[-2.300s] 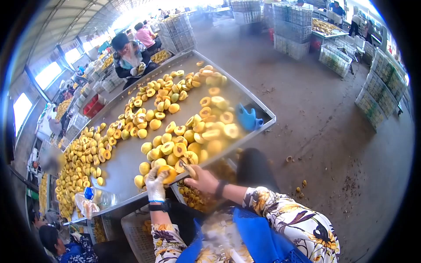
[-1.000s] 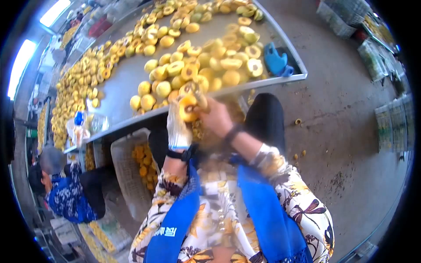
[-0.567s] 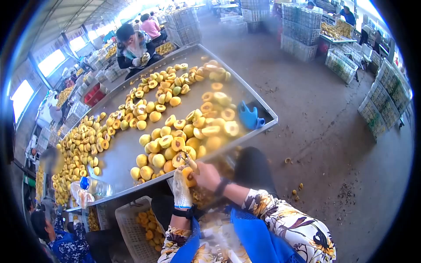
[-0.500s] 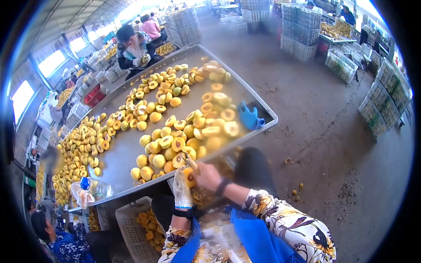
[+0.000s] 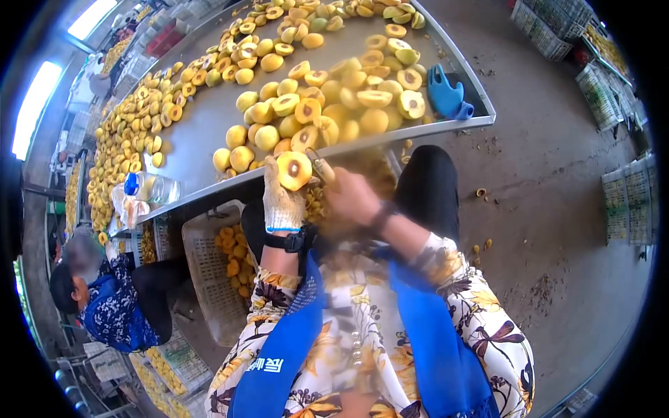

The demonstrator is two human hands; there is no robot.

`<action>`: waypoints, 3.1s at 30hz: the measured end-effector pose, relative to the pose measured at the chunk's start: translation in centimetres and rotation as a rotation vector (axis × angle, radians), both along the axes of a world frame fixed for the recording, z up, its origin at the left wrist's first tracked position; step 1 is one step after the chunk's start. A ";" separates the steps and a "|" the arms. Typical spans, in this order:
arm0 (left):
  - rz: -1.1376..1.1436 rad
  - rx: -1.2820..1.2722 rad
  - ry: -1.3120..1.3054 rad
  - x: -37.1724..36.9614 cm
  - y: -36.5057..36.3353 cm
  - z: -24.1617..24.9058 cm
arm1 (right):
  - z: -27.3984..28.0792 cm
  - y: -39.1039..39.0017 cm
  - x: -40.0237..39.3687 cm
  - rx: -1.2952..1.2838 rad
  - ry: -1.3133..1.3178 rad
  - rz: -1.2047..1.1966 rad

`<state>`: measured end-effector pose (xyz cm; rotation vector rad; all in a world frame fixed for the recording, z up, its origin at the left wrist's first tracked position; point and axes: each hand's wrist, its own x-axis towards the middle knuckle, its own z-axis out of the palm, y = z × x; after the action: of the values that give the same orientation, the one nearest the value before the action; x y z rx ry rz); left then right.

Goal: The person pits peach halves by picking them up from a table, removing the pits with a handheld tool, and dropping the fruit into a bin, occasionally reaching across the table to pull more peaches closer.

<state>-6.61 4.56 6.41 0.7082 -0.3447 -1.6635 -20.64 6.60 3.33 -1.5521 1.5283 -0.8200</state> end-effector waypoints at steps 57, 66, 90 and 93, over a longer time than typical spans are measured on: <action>-0.129 0.219 -0.100 3.0 -1.8 -4.8 | -2.1 1.4 2.8 0.937 -1.305 0.506; 0.422 0.184 -1.987 19.6 -0.4 -1.0 | -4.1 0.7 1.3 0.665 -0.224 0.284; -0.453 0.143 -0.413 10.7 -5.2 1.8 | 1.1 -2.2 4.2 -0.170 -0.179 0.080; -0.605 0.235 -0.376 8.8 -3.2 1.5 | 1.9 -2.9 4.6 -0.160 -0.237 0.216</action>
<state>2.17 1.36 7.91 1.1807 -0.6883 -2.1604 -16.08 3.67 5.24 -1.6364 1.1271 -0.9798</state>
